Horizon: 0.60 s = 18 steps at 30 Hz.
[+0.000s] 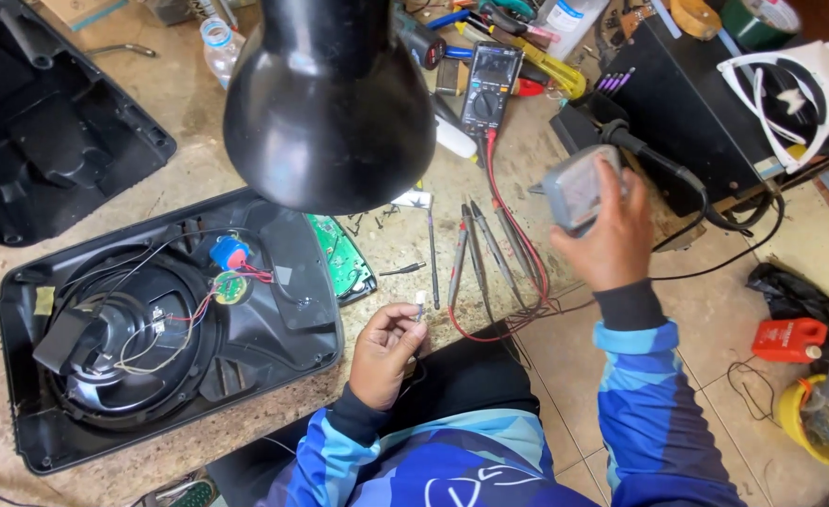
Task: Preparing an electronic cable by stripping wires and adjusting a connector at a repair bench.
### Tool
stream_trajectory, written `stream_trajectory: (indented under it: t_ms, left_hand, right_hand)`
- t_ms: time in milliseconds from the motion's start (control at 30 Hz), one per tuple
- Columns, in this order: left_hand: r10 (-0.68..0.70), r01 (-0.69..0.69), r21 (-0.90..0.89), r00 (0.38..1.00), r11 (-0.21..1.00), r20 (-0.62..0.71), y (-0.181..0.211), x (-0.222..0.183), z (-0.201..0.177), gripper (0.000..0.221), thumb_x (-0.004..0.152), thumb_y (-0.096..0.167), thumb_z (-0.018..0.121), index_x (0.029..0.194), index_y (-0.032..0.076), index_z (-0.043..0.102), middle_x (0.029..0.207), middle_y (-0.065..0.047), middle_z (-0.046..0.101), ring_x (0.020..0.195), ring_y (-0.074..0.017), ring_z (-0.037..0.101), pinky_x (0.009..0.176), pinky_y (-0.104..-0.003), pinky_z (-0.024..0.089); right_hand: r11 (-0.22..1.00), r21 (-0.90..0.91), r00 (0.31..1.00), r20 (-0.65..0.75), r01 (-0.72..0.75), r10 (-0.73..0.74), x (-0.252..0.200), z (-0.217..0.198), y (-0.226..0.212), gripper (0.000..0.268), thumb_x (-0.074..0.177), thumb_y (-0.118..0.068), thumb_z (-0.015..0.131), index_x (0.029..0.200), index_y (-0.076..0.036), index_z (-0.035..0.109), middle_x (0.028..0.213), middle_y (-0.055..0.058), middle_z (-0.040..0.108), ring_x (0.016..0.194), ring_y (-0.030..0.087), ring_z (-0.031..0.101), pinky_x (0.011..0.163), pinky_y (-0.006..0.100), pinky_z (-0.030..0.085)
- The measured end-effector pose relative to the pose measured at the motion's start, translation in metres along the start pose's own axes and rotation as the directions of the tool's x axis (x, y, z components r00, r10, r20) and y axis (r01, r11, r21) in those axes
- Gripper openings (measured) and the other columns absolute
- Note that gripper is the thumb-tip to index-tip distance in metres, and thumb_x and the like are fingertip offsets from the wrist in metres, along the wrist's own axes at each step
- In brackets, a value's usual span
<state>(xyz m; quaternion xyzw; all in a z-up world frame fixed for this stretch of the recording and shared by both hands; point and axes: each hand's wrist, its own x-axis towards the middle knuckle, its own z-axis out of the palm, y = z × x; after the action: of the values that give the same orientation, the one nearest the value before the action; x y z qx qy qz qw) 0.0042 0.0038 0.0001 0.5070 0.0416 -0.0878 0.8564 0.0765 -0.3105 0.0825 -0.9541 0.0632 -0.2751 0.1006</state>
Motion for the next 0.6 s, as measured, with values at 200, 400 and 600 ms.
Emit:
stream_trajectory:
  t_ms: [200,400,600]
  left_hand:
    - [-0.01,0.01,0.006,0.999,1.0,0.038,0.002,0.002,-0.007,0.025,0.094,0.001,0.071,0.116,-0.009,0.067,0.075,-0.013,0.064,0.062,-0.0165,0.067,0.06,-0.028,0.056]
    - [-0.163,0.154,0.106,0.983,0.982,0.087,0.016,0.0,-0.005,0.026,0.098,0.012,0.064,0.121,0.002,0.07,0.078,-0.003,0.052,0.066,-0.0131,0.052,0.063,-0.028,0.051]
    - [-0.136,0.131,0.273,0.991,0.953,-0.003,0.025,0.002,0.004,0.009,0.093,0.013,0.072,0.098,0.006,0.076,0.085,-0.002,0.067,0.073,-0.011,0.055,0.069,-0.025,0.046]
  right_hand:
    - [0.997,-0.018,0.996,0.049,-0.07,0.071,0.001,-0.017,-0.009,0.104,0.057,-0.013,0.09,0.153,-0.006,0.049,0.14,0.036,0.048,0.117,0.063,0.057,0.089,0.073,0.048]
    - [0.99,0.113,0.987,-0.15,0.079,-0.062,0.0,-0.016,-0.063,0.062,0.084,-0.018,0.084,0.14,-0.003,0.061,0.144,0.03,0.04,0.136,0.049,0.042,0.107,0.065,0.045]
    - [0.885,0.438,0.959,0.149,0.154,-0.24,0.029,0.039,-0.114,0.023,0.092,-0.014,0.069,0.111,-0.002,0.074,0.107,0.014,0.075,0.096,0.031,0.07,0.087,0.044,0.057]
